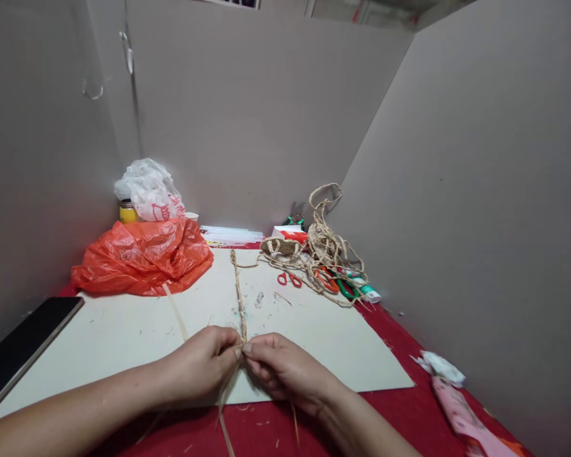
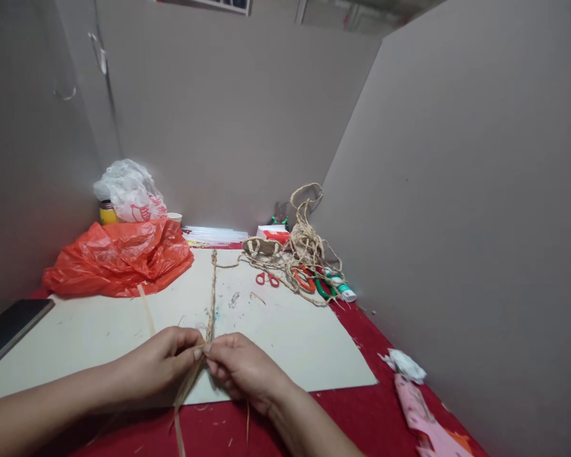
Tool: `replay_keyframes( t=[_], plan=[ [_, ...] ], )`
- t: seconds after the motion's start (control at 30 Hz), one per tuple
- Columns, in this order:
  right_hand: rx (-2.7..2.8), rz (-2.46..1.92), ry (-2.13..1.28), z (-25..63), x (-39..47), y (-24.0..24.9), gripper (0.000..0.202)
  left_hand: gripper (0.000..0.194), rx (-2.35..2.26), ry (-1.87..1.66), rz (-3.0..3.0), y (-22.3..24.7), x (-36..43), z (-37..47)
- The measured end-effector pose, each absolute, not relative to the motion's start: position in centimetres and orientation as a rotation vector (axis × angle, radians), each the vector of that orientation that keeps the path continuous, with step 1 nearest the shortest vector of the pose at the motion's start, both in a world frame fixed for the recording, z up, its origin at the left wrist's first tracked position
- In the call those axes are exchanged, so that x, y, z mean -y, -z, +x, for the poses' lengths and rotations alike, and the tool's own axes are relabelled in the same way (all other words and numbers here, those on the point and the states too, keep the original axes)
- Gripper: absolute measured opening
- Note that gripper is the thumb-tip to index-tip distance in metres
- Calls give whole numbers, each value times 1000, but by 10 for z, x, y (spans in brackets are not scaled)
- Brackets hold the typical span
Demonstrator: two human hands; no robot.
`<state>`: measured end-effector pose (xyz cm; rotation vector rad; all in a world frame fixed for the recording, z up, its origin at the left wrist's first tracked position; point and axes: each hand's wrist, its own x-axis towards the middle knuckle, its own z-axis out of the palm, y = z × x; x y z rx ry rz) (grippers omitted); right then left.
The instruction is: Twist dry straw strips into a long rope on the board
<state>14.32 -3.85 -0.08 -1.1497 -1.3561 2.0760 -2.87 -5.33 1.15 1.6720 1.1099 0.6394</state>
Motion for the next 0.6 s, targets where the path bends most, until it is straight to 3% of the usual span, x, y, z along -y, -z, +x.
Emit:
replay_keyframes(
  t=[0.17, 0.37, 0.5, 0.6],
  plan=[
    [1266, -1236, -1869, 136, 51, 10, 25, 29, -1335, -498, 2007, -21, 61, -33],
    [972, -1169, -1988, 131, 65, 2, 30, 18, -1414, -403, 2310, -12, 86, -21],
    [955, -1151, -2052, 133, 65, 1, 23, 9, -1224, -178, 2435, -7, 98, -17],
    [935, -1108, -2083, 139, 60, 5, 23, 28, -953, 31, 2389, -8, 105, -22]
  ],
)
